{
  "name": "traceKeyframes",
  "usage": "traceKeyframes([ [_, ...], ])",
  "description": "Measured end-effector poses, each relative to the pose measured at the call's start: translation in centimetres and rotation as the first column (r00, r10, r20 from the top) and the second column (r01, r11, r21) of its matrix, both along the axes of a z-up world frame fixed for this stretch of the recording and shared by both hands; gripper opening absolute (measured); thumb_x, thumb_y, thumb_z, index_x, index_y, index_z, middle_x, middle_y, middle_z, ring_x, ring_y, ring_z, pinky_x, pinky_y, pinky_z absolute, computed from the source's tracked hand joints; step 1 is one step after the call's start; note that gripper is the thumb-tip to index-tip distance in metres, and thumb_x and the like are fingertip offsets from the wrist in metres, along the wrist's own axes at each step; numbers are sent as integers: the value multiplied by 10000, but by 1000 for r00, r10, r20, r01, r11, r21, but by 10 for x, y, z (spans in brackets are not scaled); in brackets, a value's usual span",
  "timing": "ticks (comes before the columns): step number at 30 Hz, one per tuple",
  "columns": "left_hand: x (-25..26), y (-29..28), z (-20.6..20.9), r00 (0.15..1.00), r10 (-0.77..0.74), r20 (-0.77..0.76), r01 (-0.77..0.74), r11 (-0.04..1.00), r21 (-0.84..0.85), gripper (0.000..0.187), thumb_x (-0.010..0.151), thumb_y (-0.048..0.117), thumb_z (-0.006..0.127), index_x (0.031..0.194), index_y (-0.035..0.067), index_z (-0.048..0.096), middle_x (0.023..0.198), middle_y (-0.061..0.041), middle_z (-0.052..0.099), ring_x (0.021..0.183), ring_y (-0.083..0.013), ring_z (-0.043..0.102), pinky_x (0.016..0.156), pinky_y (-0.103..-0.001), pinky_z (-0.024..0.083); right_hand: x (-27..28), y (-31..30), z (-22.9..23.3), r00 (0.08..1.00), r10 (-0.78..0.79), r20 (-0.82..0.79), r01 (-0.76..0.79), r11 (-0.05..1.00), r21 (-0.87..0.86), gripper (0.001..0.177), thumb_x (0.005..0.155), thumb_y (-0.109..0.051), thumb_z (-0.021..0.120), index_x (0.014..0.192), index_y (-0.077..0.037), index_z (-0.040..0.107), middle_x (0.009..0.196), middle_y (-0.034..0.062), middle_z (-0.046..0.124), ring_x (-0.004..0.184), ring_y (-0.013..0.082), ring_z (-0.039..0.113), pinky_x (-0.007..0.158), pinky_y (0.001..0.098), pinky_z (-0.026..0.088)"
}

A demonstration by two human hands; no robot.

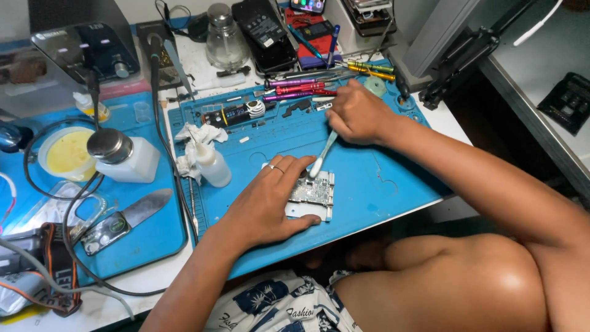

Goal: Cleaning a mobile phone circuit board using a toothbrush and liquid cleaner on a repair bench.

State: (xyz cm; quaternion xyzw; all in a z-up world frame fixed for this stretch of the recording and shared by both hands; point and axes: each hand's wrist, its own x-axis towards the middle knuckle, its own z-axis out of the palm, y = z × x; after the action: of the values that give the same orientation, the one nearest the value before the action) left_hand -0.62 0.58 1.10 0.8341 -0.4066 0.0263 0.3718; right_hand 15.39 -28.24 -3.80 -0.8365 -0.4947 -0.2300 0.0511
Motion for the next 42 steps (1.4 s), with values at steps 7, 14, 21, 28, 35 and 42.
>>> traceKeyframes([
  [7,-19,8,1,957,107,271,-165,965,203,990,716,398,860,1487,-13,394,1227,-183,560,1205,-375,513,978,-499,436,-21,28,-1,985,137,-109,-132,990,54,468,986,-302,460,571,-111,559,560,103,556,636,305,559,686,454,444],
  [14,-38,6,-15,955,266,132,-292,920,263,884,865,478,733,1512,9,354,1467,-189,471,1369,-379,403,1107,-513,327,-48,44,15,973,49,-227,-34,997,73,455,962,-173,387,512,-149,449,469,-41,434,581,213,481,868,537,440],
  [21,-34,-5,-21,937,321,138,-342,923,173,643,935,352,652,1447,14,458,1343,-169,589,1304,-372,469,1127,-565,313,-24,-13,21,911,-317,-265,373,907,197,544,1069,-166,446,545,-19,458,480,87,442,519,260,411,682,519,420],
  [28,-33,-9,-20,911,358,204,-380,922,77,421,921,276,694,1249,24,609,1198,-107,645,1123,-312,554,1050,-544,392,-80,-10,37,659,-389,-643,666,700,258,623,1137,-392,376,593,-94,436,566,12,377,559,136,369,561,371,244],
  [35,-38,-8,-13,906,369,206,-369,928,-38,409,900,236,743,1234,29,626,1168,-98,664,1090,-312,579,1036,-559,409,-84,-19,32,668,-452,-592,649,743,165,644,1137,-382,345,578,-73,423,545,53,381,494,189,354,552,419,280],
  [42,-40,-8,-14,894,392,216,-397,918,-24,444,912,263,734,1261,28,595,1112,-94,652,1046,-293,577,1061,-562,388,-84,-11,31,618,-549,-562,667,745,6,630,1129,-387,351,610,-54,480,570,83,462,575,265,481,641,481,391],
])
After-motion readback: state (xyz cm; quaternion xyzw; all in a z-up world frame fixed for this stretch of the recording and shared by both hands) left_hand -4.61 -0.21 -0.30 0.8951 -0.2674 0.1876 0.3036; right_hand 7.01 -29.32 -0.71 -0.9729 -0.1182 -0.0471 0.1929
